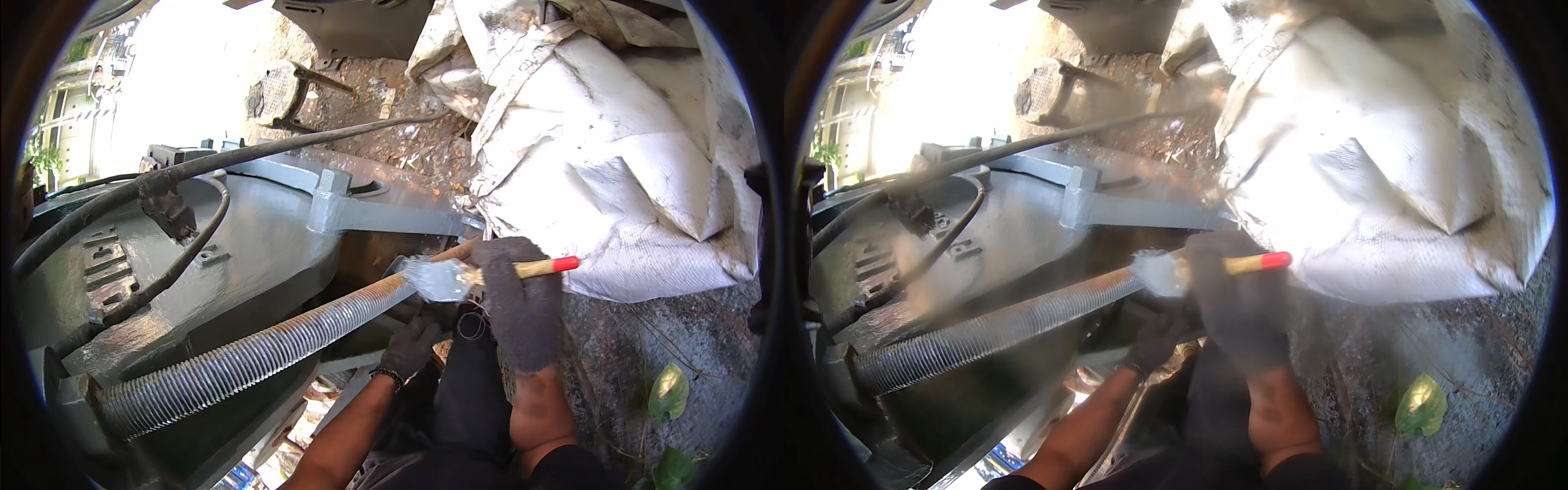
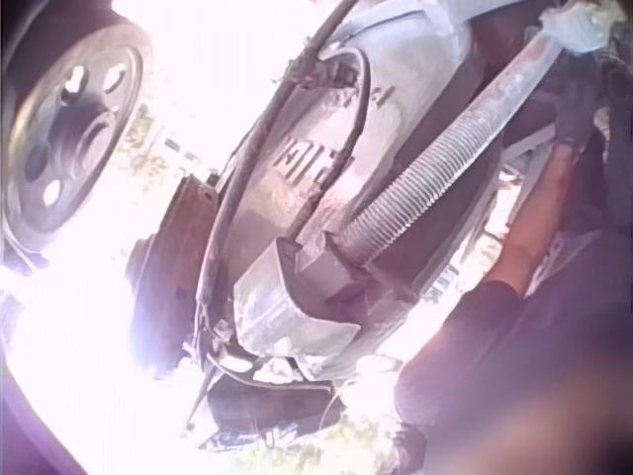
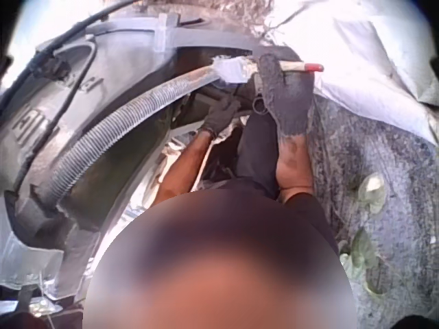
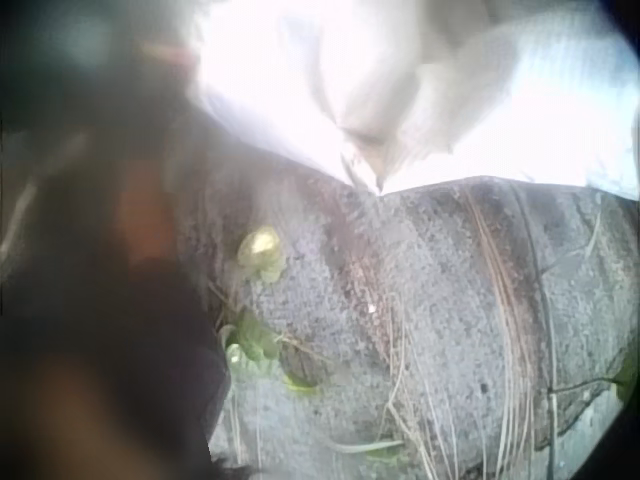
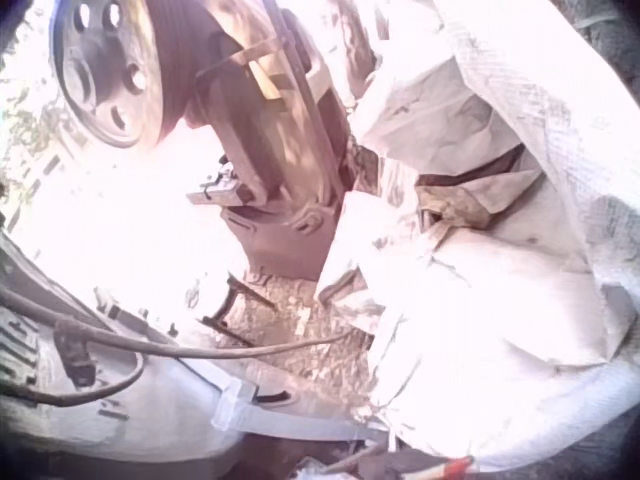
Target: The person paints a green metal machine frame with a paintbrush, applying light gray paint to the side and lower sections. They repeatedly dip the brush into a small paint tray and continue brushing along the frame and a corrugated tube attached to the machine.
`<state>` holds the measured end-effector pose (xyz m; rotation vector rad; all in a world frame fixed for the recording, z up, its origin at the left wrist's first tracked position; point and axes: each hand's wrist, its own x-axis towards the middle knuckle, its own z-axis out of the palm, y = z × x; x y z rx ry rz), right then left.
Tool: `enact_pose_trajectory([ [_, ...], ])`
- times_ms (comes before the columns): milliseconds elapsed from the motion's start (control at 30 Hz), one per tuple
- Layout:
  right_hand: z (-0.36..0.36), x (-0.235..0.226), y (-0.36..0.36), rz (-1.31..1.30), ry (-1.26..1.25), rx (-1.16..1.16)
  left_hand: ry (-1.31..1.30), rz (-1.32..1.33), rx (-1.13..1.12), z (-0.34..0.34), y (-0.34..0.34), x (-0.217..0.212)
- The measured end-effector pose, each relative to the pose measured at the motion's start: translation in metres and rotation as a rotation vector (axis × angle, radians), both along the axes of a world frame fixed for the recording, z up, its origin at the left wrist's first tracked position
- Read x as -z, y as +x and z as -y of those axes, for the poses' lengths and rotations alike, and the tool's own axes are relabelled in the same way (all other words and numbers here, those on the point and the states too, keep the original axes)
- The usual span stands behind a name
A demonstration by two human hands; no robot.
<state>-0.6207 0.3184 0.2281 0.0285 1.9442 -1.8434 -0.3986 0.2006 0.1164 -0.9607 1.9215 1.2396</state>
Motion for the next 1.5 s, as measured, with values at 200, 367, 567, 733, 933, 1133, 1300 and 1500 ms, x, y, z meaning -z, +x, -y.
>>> enact_pose_trajectory([
  [200,-0.004,0.001,0.004,0.229,0.011,0.112,-0.008,0.003,0.069,0.011,0.035,-0.009],
  [367,-0.002,-0.006,0.010,0.128,0.063,0.094,0.032,0.131,0.006,0.018,0.071,-0.016],
  [567,-0.004,-0.003,-0.002,0.080,0.176,-0.137,-0.051,0.097,0.330,0.017,0.065,-0.040],
  [733,0.001,-0.002,-0.012,0.261,0.087,0.040,-0.043,0.037,0.230,0.009,0.058,-0.057],
  [933,0.002,0.008,-0.007,0.121,0.018,-0.054,-0.152,-0.033,0.199,0.014,0.056,-0.079],
  [1133,-0.001,0.010,-0.004,0.032,0.008,-0.023,-0.121,-0.022,-0.225,0.030,0.029,-0.131],
  [1300,0.005,0.009,-0.015,-0.317,0.321,-0.334,-0.205,-0.198,-0.173,0.035,0.000,-0.169],
  [1500,0.003,0.010,-0.020,-0.268,0.155,-0.291,-0.197,-0.166,-0.147,0.032,-0.031,-0.189],
])
